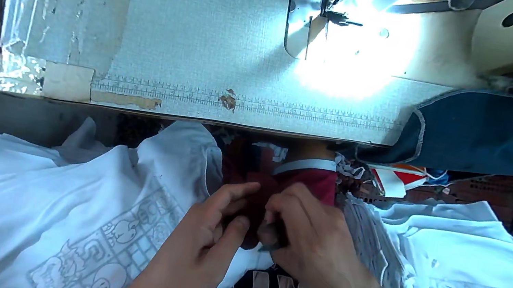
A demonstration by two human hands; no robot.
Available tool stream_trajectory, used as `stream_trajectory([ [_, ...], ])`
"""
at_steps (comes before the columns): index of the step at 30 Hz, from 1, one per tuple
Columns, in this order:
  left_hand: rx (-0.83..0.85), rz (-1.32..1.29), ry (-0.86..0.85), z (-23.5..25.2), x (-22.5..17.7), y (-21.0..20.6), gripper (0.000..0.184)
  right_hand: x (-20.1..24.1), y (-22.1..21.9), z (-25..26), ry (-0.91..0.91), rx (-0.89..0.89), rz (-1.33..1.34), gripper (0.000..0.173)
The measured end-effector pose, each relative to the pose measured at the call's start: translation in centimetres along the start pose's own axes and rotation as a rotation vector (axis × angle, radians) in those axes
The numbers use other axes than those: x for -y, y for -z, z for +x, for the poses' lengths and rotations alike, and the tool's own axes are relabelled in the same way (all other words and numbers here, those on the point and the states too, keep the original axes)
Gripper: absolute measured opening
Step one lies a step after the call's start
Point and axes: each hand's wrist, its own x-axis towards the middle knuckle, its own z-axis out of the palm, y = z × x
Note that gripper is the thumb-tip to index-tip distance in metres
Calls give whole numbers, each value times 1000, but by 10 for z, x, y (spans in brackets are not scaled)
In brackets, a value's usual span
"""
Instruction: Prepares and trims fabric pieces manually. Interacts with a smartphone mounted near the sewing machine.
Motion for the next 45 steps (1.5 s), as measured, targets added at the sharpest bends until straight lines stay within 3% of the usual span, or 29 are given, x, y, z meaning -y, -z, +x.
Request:
stream_trajectory([
  [5,-10,20,13,3,5,3,38,-34,17,7,-196,-202,26,11],
  [11,-55,-52,-9,6,5,1,33,-24,37,-9,-222,72,102,29],
  [14,-104,-70,-56,7,9,0,27,-12,35,-15,-169,114,154,43],
  [19,-127,-58,-113,7,7,-1,18,-3,32,-14,-79,50,28,30],
  [28,-163,-101,-71,3,0,-5,29,0,31,-12,-68,33,20,31],
  [45,-159,-58,-64,2,0,-6,32,2,30,-11,-59,56,-22,30],
])
